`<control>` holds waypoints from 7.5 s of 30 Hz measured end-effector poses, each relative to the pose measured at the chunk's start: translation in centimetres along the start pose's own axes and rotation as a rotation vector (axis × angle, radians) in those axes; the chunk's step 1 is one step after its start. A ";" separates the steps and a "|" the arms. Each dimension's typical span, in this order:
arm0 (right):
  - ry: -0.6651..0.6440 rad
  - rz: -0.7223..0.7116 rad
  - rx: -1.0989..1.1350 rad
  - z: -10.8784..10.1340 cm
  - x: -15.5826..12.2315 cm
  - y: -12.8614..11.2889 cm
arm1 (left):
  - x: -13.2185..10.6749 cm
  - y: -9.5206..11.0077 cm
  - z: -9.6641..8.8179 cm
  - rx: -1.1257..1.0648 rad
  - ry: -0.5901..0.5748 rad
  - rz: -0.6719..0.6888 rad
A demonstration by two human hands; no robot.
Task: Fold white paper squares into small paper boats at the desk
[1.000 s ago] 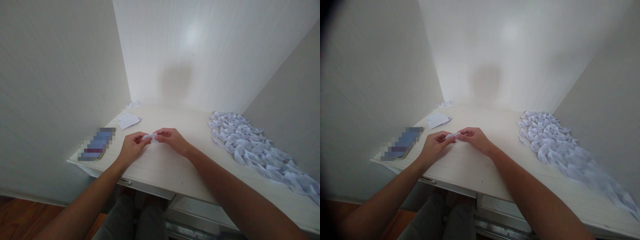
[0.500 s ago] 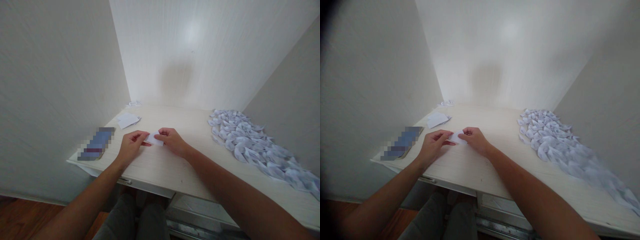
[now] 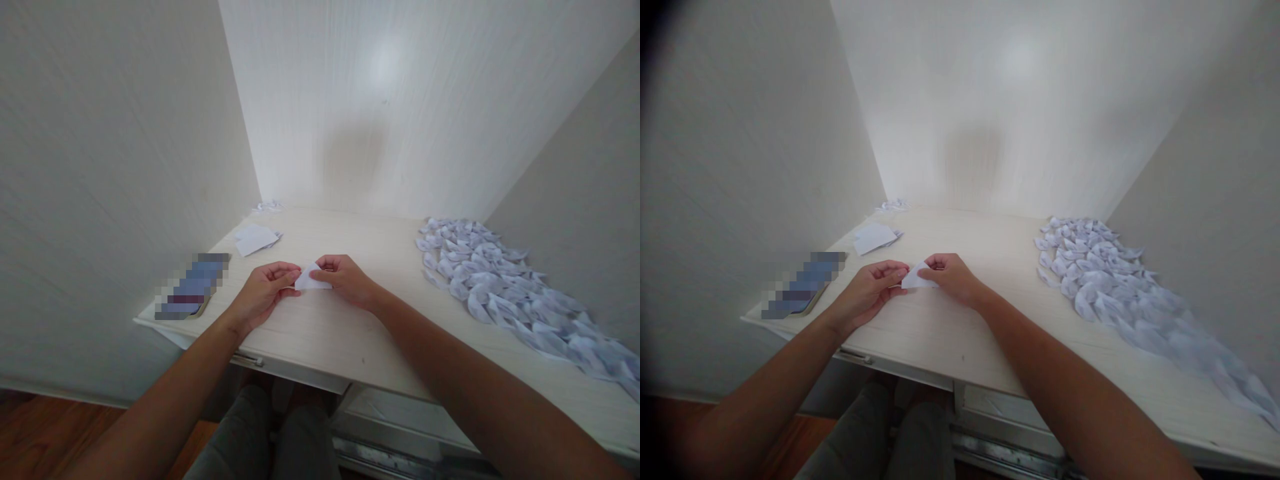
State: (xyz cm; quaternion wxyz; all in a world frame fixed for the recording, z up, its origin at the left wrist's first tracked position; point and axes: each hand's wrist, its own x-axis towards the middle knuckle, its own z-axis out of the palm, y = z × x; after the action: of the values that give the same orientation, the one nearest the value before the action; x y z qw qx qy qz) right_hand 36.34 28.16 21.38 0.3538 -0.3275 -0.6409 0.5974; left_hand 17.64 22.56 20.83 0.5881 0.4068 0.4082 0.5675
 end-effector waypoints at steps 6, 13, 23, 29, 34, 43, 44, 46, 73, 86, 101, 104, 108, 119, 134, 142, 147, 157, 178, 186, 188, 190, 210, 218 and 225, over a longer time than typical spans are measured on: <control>-0.019 0.009 -0.064 -0.6 0.0 -0.5 | -0.1 -0.6 0.1 0.250 0.029 0.152; 0.013 -0.043 -0.104 -0.7 0.2 -0.4 | -0.1 -0.9 -0.1 0.397 0.011 0.187; 0.164 -0.145 0.154 -0.3 0.5 0.0 | 0.7 -1.4 -0.6 0.359 0.095 0.312; 0.185 -0.198 0.090 -0.2 0.6 0.1 | 0.4 -1.3 -0.4 0.356 0.082 0.368; 0.211 -0.197 0.014 0.0 0.1 -0.6 | 0.1 -0.8 -0.2 0.361 0.071 0.361; 0.115 0.018 0.271 -0.3 0.1 -1.0 | -0.2 -0.9 -0.2 0.387 0.068 0.391; 0.111 0.031 0.273 -0.4 0.1 -0.9 | -0.2 -0.9 -0.2 0.398 0.067 0.400; 0.089 0.047 0.253 -0.5 0.1 -0.8 | -0.2 -0.9 -0.2 0.407 0.072 0.412; 0.104 -0.124 -0.228 -0.2 -0.3 -2.0 | -0.2 -1.1 -0.3 0.611 0.162 0.499; 0.057 0.014 0.166 -1.1 0.1 -1.4 | -1.0 -0.8 -0.6 0.752 0.023 0.711; -0.146 -0.078 0.198 -1.5 -0.5 -2.4 | -1.4 0.1 -0.4 0.746 0.262 0.760; -0.126 -0.127 0.184 -1.3 -0.3 -2.1 | -1.1 0.0 -0.5 0.745 0.268 0.825; -0.033 -0.180 0.130 -0.9 -0.3 -2.2 | -1.0 0.0 -0.6 0.790 0.241 0.922; 0.053 -0.253 0.032 -0.1 -0.4 -2.1 | -0.9 0.1 -0.5 0.775 0.188 0.963; 0.187 -0.018 0.213 1.4 -0.7 -1.8 | -0.7 0.1 0.4 0.387 0.254 0.493; 0.218 0.015 0.255 1.6 -0.9 -1.8 | -0.3 -0.3 0.0 0.263 0.221 0.397; 0.218 -0.033 0.200 1.6 -0.9 -1.6 | -0.3 -0.3 -0.1 0.250 0.229 0.406; 0.207 -0.134 0.130 1.7 -0.4 -0.9 | -0.4 -0.3 0.1 0.283 0.223 0.420; 0.328 -0.275 0.227 2.4 -0.5 -1.6 | -0.3 -0.3 2.6 0.074 0.366 0.540; 0.484 -0.323 0.184 2.4 -0.8 -1.7 | 0.4 -1.6 7.4 -0.099 0.536 0.622; 0.482 -0.316 0.199 2.4 -0.8 -1.8 | 0.5 -1.7 7.8 -0.116 0.547 0.626; 0.474 -0.318 0.221 2.4 -0.8 -1.8 | 0.7 -1.8 7.9 -0.126 0.556 0.629; 0.475 -0.360 0.169 1.5 -0.5 -1.9 | 0.8 -1.9 7.0 -0.162 0.451 0.513; 0.520 -0.392 0.171 1.5 -0.7 -2.3 | 0.9 -2.1 6.9 -0.167 0.391 0.464; 0.606 -0.404 0.209 2.1 -0.9 -2.4 | 0.9 -2.2 7.1 -0.190 0.410 0.484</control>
State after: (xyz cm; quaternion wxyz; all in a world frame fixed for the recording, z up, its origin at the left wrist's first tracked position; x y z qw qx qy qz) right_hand 35.04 26.14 23.67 0.6695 -0.3186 -0.4943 0.4538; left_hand 25.06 23.32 21.11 0.3769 0.3127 0.3549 0.7964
